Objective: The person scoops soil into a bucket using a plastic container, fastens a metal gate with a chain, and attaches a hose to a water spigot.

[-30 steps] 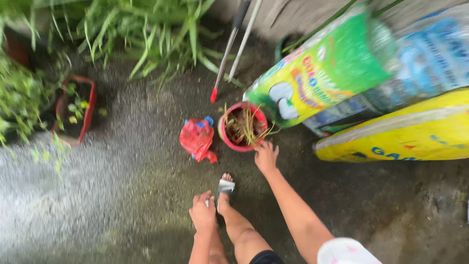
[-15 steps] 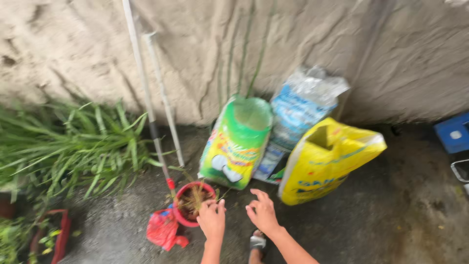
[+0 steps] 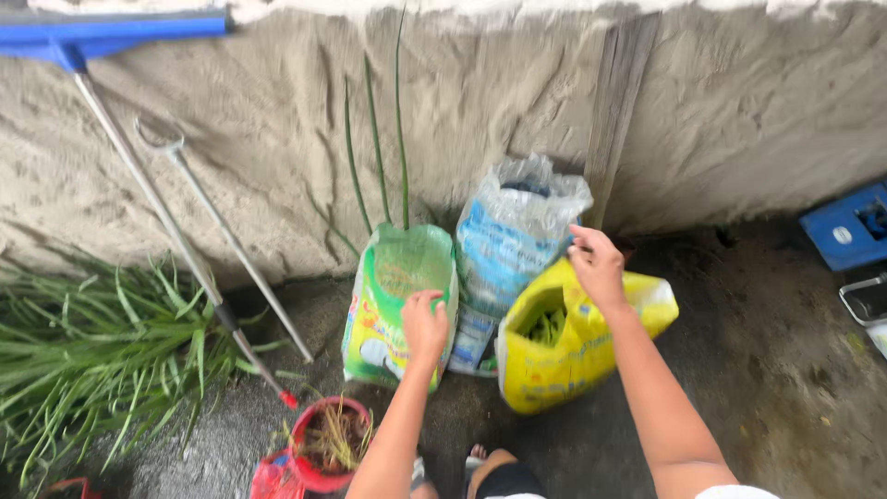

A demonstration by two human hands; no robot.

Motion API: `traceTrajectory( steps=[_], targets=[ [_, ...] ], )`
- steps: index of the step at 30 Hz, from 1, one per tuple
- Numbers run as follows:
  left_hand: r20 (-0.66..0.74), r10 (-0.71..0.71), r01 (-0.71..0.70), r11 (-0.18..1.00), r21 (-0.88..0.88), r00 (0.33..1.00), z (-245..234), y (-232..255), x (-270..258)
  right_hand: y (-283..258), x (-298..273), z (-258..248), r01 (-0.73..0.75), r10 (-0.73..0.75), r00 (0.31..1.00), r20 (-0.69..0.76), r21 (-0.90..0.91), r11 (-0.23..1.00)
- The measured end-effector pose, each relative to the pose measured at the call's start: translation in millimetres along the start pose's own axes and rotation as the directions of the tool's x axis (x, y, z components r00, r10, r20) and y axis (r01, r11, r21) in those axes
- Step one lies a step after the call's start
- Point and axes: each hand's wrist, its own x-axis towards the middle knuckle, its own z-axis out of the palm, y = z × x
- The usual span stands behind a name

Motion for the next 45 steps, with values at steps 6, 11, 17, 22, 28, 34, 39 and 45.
traceTrajectory(
  steps=[6, 11, 17, 22, 28, 34, 39, 45],
  targets=[
    [0.045, 0.063, -0.064, 0.998, 0.018, 0.997, 139, 56, 131, 132, 136, 41, -0.087, 0.074, 0.994, 0.085, 0.164, 0.983],
    [0.188, -0.36, 0.351, 0.933, 0.08, 0.914, 210, 110, 198, 240, 177, 120, 0.109, -0.044, 0.903, 0.426, -0.128, 0.986],
    [0.37, -0.475, 0.286, 0.84, 0.461, 0.798, 244, 58, 188, 258, 51, 135, 0.272, 0.161, 0.292, 0.943, -0.244, 0.931],
    [0.36, -0.537, 0.405, 0.831, 0.381, 0.763, 212, 28, 156, 260, 88, 126, 0.19, 0.143, 0.067, 0.988, -0.153, 0.97],
    [0.356, -0.517, 0.409, 0.848, 0.336, 0.778, 201, 47, 175, 285, 160, 206, 0.17, 0.225, 0.15, 0.963, -0.249, 0.953],
    [0.358, -0.505, 0.421, 0.86, 0.29, 0.785, 195, 45, 182, 342, 97, 237, 0.506, 0.343, 0.555, 0.758, -0.635, 0.583],
    [0.338, -0.485, 0.445, 0.874, 0.193, 0.806, 197, 37, 177, 344, 97, 242, 0.494, 0.374, 0.577, 0.726, -0.675, 0.548],
    [0.349, -0.441, 0.433, 0.895, 0.104, 0.827, 190, 38, 168, 339, 95, 254, 0.074, 0.194, 0.864, 0.465, -0.498, 0.864]
  ],
)
